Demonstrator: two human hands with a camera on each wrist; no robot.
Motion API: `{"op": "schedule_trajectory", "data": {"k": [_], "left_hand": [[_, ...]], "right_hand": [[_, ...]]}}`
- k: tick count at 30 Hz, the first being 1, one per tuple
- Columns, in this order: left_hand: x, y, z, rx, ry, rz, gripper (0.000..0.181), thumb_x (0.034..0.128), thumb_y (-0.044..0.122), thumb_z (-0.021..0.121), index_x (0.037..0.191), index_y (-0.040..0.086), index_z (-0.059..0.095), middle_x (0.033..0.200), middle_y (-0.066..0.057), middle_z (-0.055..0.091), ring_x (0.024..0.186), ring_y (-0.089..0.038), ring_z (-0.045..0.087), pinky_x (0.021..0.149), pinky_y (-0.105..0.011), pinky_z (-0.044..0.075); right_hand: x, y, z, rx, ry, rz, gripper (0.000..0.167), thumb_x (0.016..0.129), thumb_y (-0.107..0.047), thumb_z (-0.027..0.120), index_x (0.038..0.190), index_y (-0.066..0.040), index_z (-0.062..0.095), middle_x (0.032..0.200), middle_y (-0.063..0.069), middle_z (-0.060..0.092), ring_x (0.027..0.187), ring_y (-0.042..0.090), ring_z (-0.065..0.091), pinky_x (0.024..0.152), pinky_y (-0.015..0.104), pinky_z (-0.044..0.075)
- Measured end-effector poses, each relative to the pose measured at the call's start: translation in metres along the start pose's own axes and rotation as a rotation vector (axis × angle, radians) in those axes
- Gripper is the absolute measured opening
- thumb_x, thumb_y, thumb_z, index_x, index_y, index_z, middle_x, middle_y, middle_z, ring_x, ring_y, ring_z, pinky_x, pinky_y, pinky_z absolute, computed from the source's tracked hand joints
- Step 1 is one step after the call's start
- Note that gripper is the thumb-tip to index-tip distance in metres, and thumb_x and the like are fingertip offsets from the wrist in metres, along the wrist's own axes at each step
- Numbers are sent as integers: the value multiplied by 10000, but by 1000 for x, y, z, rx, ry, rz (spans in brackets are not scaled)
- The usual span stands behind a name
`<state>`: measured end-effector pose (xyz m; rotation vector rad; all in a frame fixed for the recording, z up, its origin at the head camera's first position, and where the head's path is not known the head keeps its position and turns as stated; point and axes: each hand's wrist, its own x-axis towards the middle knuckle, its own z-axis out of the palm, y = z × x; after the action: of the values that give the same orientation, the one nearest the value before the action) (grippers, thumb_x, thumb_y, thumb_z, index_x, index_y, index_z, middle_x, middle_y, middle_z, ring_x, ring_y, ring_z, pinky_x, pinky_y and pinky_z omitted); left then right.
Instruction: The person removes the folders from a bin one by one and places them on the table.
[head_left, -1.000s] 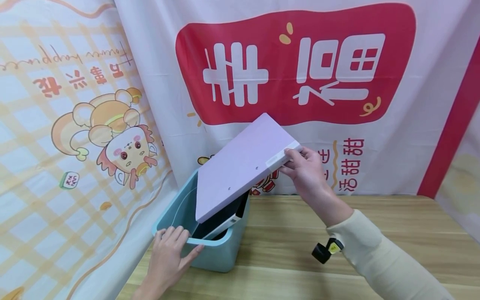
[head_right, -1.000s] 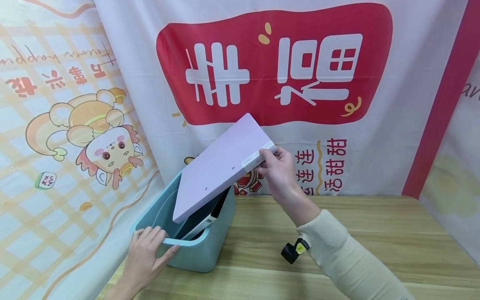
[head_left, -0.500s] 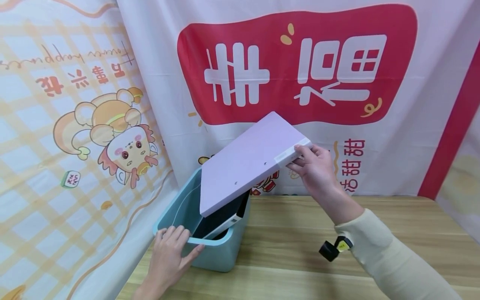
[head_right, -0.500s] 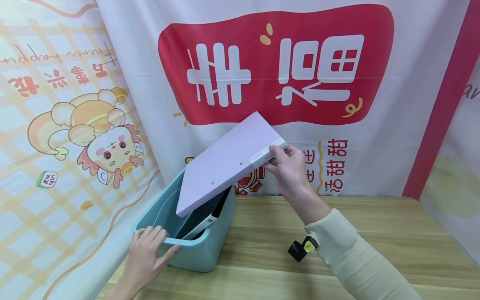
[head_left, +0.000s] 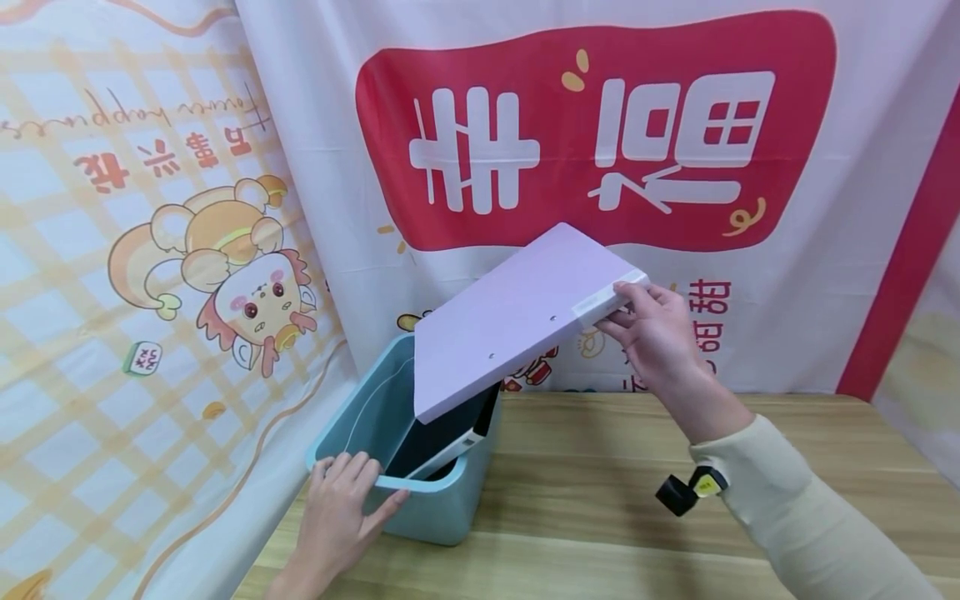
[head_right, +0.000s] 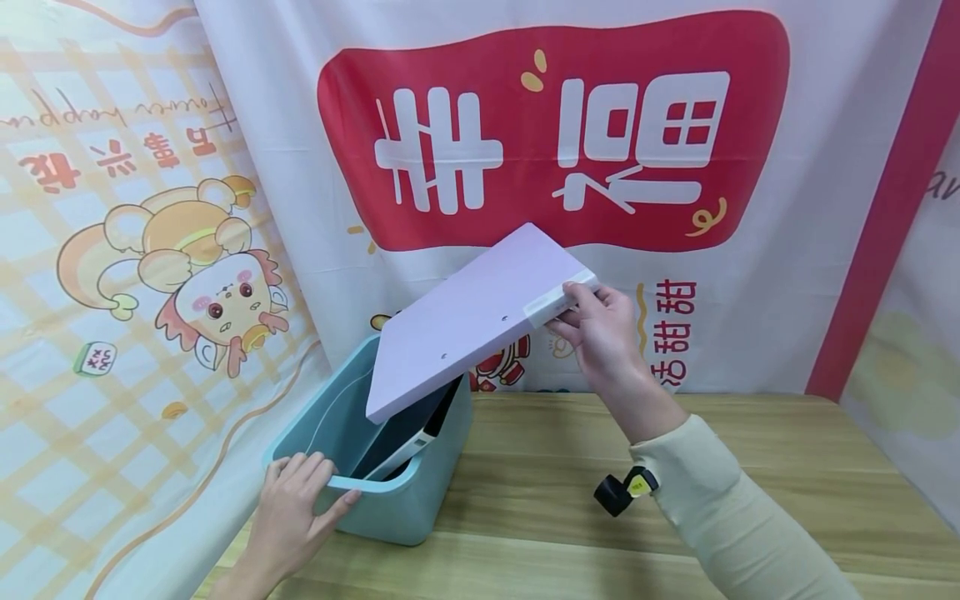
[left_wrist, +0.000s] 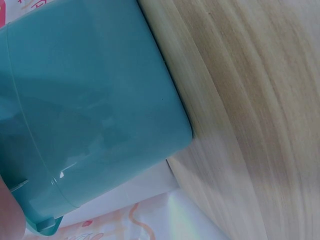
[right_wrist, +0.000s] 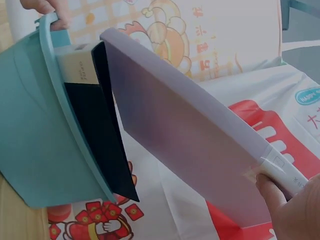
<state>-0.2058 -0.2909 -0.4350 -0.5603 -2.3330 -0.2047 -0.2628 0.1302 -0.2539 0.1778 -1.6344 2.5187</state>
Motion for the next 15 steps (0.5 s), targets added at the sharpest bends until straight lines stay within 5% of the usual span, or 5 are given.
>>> {"op": "schedule_trajectory", "data": {"k": [15], "left_hand": [[0, 1, 0, 7, 1, -5, 389, 906, 561, 700, 827, 216, 538, 781, 120, 402, 768, -118, 399, 817, -470, 376]], "right_hand": [[5, -12, -20, 68, 31, 17, 789, 1007, -295, 649, 1639, -189, 189, 1669, 35, 268, 1455, 306, 413, 1050, 393, 446]]}}
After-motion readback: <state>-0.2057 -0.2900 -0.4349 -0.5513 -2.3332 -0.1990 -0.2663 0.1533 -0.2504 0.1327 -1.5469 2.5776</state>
